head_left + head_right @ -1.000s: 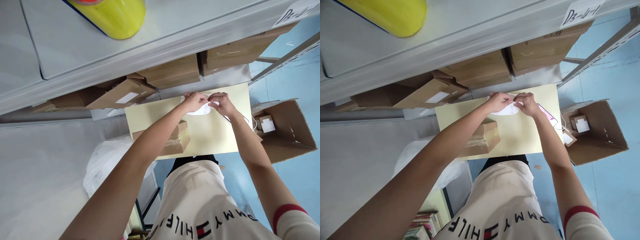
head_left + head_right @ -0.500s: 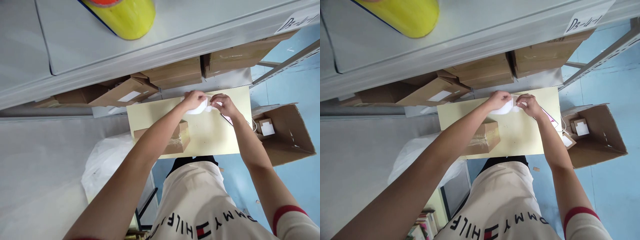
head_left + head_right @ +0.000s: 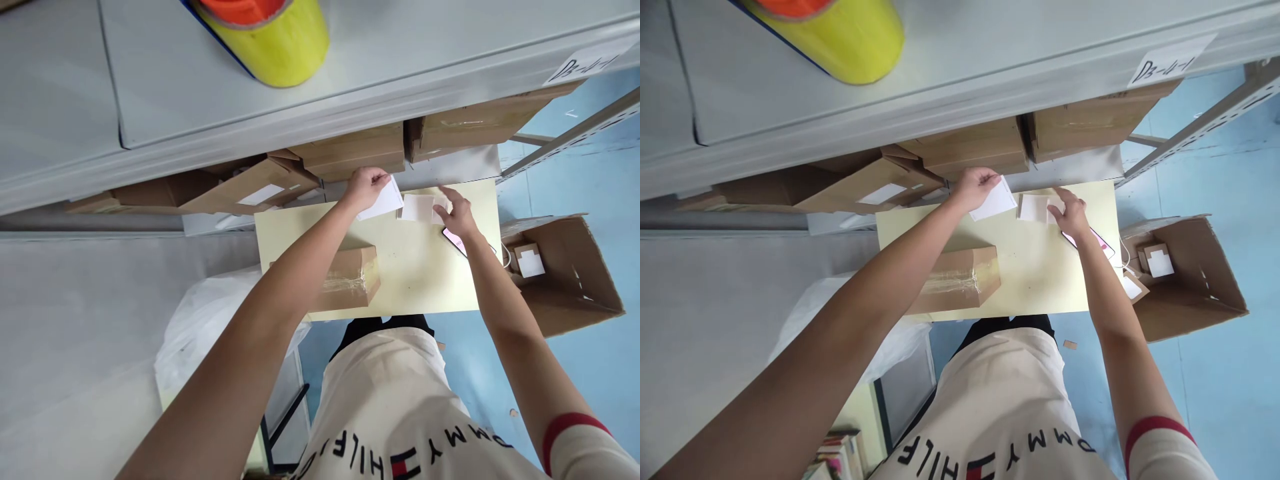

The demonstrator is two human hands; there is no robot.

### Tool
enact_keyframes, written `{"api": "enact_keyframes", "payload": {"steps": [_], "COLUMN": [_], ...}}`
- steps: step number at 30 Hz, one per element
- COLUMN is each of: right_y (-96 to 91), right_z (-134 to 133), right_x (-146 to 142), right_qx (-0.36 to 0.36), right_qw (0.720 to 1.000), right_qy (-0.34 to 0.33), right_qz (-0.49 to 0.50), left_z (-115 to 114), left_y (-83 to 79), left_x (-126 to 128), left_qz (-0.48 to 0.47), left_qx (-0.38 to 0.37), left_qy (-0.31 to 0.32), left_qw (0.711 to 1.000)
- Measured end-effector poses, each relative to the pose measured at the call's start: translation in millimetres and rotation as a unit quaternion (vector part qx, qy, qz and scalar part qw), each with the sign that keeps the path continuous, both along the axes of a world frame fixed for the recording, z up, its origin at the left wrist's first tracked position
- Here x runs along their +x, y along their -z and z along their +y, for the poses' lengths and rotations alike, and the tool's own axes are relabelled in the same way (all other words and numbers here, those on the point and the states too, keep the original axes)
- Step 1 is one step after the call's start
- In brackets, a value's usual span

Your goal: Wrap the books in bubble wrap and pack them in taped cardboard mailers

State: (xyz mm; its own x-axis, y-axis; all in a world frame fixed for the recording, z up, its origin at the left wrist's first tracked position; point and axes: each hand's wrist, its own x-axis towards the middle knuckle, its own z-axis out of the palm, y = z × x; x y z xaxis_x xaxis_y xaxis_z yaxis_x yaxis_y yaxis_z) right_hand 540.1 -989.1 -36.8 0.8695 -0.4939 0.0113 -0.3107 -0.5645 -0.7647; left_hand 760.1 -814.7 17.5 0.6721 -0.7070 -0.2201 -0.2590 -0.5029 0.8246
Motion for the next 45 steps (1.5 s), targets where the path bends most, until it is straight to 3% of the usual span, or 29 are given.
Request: {"api": "enact_keyframes", "payload": {"steps": [3, 7, 9, 13, 15, 18, 21, 23, 25, 27, 29, 32, 39, 45], "right_y": [-21.9, -69.3, -91.1, -121.9, -131.1, -138.0, -142.2, -148.3, -158.2, -169.9, -180.2, -188.4, -191.9, -196.3], "right_z": [16, 56, 78, 111, 124, 148, 178, 201, 227, 253, 278, 304, 327, 331], "right_x": [5, 16, 17, 3, -8, -23, -32, -37, -40, -41, -40, -37, -41, -42], "right_qx": [0.025, 0.133, 0.191, 0.293, 0.318, 0.324, 0.260, 0.129, -0.032, -0.149, -0.207, -0.240, -0.223, -0.188], "right_qw": [0.997, 0.986, 0.976, 0.941, 0.926, 0.920, 0.942, 0.964, 0.968, 0.960, 0.952, 0.946, 0.955, 0.963], "right_qy": [0.042, -0.015, -0.007, 0.068, 0.099, 0.122, 0.130, 0.149, 0.144, 0.078, -0.010, -0.071, -0.074, -0.080], "right_qz": [-0.051, -0.095, -0.108, -0.153, -0.176, -0.183, -0.170, -0.177, -0.201, -0.223, -0.226, -0.206, -0.184, -0.177], "left_z": [-4, -4, 8, 65, 103, 153, 185, 199, 211, 224, 236, 253, 279, 285], "left_y": [-18.3, -57.4, -80.2, -116.0, -123.2, -121.7, -115.9, -114.6, -116.2, -119.5, -123.5, -129.2, -140.8, -141.2], "left_x": [-13, -41, -53, -65, -70, -87, -110, -124, -133, -139, -144, -152, -163, -163], "left_qz": [-0.007, 0.012, 0.029, 0.088, 0.134, 0.203, 0.232, 0.226, 0.223, 0.230, 0.245, 0.287, 0.401, 0.372], "left_qx": [-0.020, -0.066, -0.081, -0.096, -0.104, -0.140, -0.177, -0.196, -0.209, -0.220, -0.233, -0.254, -0.309, -0.304], "left_qy": [0.014, 0.045, 0.058, 0.061, 0.042, -0.011, -0.060, -0.097, -0.121, -0.129, -0.127, -0.120, -0.127, -0.120], "left_qw": [1.000, 0.997, 0.995, 0.990, 0.985, 0.969, 0.954, 0.949, 0.944, 0.939, 0.932, 0.916, 0.853, 0.869]}}
